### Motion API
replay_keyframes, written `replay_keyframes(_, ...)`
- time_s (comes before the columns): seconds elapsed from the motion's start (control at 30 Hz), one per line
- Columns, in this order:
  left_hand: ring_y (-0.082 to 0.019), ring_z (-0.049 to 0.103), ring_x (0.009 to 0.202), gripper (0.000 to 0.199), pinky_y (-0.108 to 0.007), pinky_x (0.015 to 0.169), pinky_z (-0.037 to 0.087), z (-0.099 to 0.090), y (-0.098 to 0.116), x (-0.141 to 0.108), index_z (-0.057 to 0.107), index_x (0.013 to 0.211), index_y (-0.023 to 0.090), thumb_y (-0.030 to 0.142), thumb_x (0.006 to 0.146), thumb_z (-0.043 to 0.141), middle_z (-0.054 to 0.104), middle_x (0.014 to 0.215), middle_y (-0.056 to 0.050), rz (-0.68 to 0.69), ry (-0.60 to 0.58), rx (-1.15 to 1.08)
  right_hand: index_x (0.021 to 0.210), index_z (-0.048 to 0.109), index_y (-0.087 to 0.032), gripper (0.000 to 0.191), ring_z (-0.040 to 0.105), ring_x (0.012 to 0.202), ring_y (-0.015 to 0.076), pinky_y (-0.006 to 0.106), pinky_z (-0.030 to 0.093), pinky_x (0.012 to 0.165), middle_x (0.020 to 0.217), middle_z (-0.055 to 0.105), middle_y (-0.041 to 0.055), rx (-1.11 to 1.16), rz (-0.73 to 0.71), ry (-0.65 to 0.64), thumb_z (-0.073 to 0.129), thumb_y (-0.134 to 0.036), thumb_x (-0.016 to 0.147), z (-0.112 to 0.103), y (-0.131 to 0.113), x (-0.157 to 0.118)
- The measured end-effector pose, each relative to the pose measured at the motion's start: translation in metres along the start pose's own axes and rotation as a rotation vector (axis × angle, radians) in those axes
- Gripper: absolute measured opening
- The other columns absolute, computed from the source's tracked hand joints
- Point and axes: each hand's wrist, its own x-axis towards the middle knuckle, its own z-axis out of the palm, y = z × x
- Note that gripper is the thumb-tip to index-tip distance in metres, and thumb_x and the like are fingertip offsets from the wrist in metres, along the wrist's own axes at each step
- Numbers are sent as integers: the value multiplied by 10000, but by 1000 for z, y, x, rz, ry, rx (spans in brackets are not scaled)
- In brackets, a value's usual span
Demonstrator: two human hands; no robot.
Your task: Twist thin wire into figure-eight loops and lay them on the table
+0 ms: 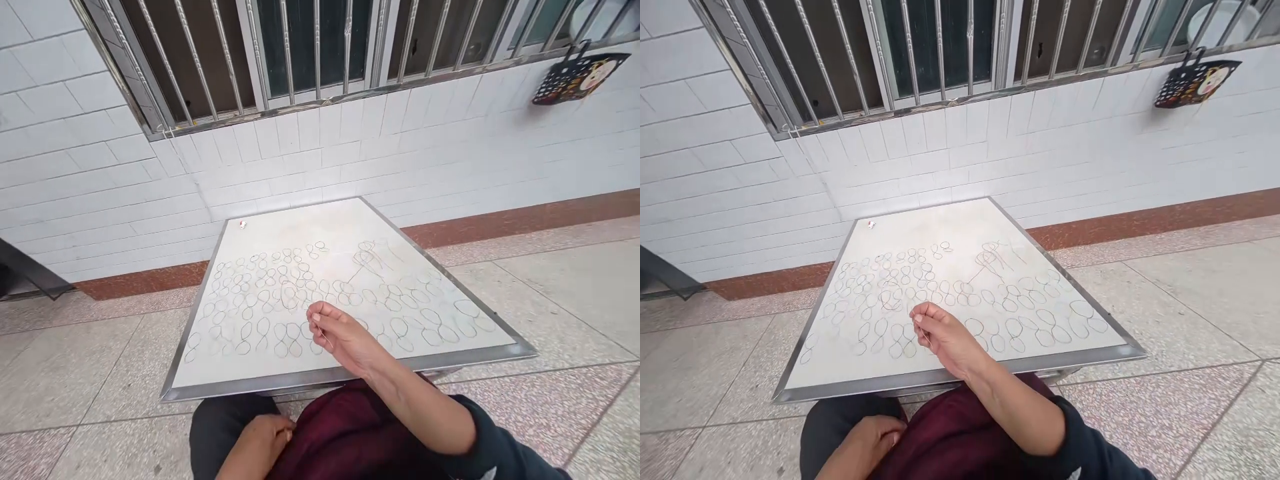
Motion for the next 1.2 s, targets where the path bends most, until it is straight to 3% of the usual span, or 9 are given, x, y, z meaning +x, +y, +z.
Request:
replay_keyframes(0.07, -236, 665, 850, 224, -353, 790, 487, -12, 17, -19, 745, 984, 273, 372, 872, 578, 730, 882, -45, 82, 102, -204, 823, 632, -207, 193, 374, 626, 100, 240, 286, 549, 766, 481, -11, 19, 51, -36, 764, -324, 747, 16, 12, -19)
replay_keyframes(0.17, -218, 645, 912, 328, -329, 776, 495, -29, 53, -28, 650, 1188, 284, 353, 873, 591, 704, 1000, -66, 217, 399, -601, 850, 648, -213, 178, 367, 610, 104, 251, 281, 554, 724, 475, -15, -14, 101, -111, 744, -343, 777, 36, 24, -41)
replay_keyframes(0.23, -200, 628, 962, 395, -313, 828, 483, -34, 76, -27, 622, 1219, 279, 282, 826, 665, 681, 1056, -66, 339, 551, -792, 854, 645, -219, 186, 352, 590, 109, 258, 276, 552, 677, 461, -22, -34, 115, -154, 738, -364, 784, 46, 30, -52)
replay_keyframes(0.3, -187, 613, 998, 459, -318, 902, 461, -31, 94, -25, 615, 1221, 276, 220, 778, 719, 665, 1088, -60, 438, 624, -910, 858, 636, -226, 186, 350, 589, 113, 260, 275, 552, 665, 458, -25, -33, 97, -162, 725, -377, 797, 53, 35, -59)
replay_keyframes(0.47, -177, 586, 1070, 468, -314, 973, 429, -5, 112, -24, 611, 1225, 266, 220, 774, 726, 636, 1149, -62, 463, 655, -1163, 878, 627, -236, 160, 394, 624, 111, 261, 323, 597, 736, 495, -22, -118, -82, -101, 675, -384, 841, 59, 46, -64)
replay_keyframes(0.57, -145, 603, 1001, 442, -286, 946, 436, 5, 117, -24, 627, 1188, 268, 217, 764, 741, 646, 1085, -37, 436, 752, -1265, 882, 622, -243, 165, 407, 625, 116, 269, 347, 616, 728, 496, -29, -217, -138, -94, 664, -398, 844, 57, 52, -66)
replay_keyframes(0.83, -118, 615, 875, 504, -246, 838, 439, 2, 117, -24, 620, 1182, 266, 167, 714, 779, 642, 822, 24, 376, 834, -1355, 878, 606, -252, 195, 441, 652, 135, 284, 371, 634, 733, 495, -23, -313, -39, -130, 646, -439, 840, 49, 63, -70)
replay_keyframes(1.0, -116, 592, 853, 485, -237, 782, 431, 3, 113, -23, 624, 1180, 251, 163, 724, 764, 665, 904, -6, 366, 821, -1337, 887, 605, -252, 180, 426, 640, 130, 282, 367, 627, 738, 486, -24, -308, -20, -136, 636, -427, 854, 42, 66, -68)
replay_keyframes(1.2, -120, 583, 865, 454, -221, 741, 434, 4, 109, -21, 641, 1154, 231, 152, 723, 761, 649, 827, 4, 365, 837, -1348, 899, 617, -250, 155, 430, 651, 114, 270, 362, 623, 798, 492, -19, -339, 13, -141, 626, -403, 875, 33, 70, -66)
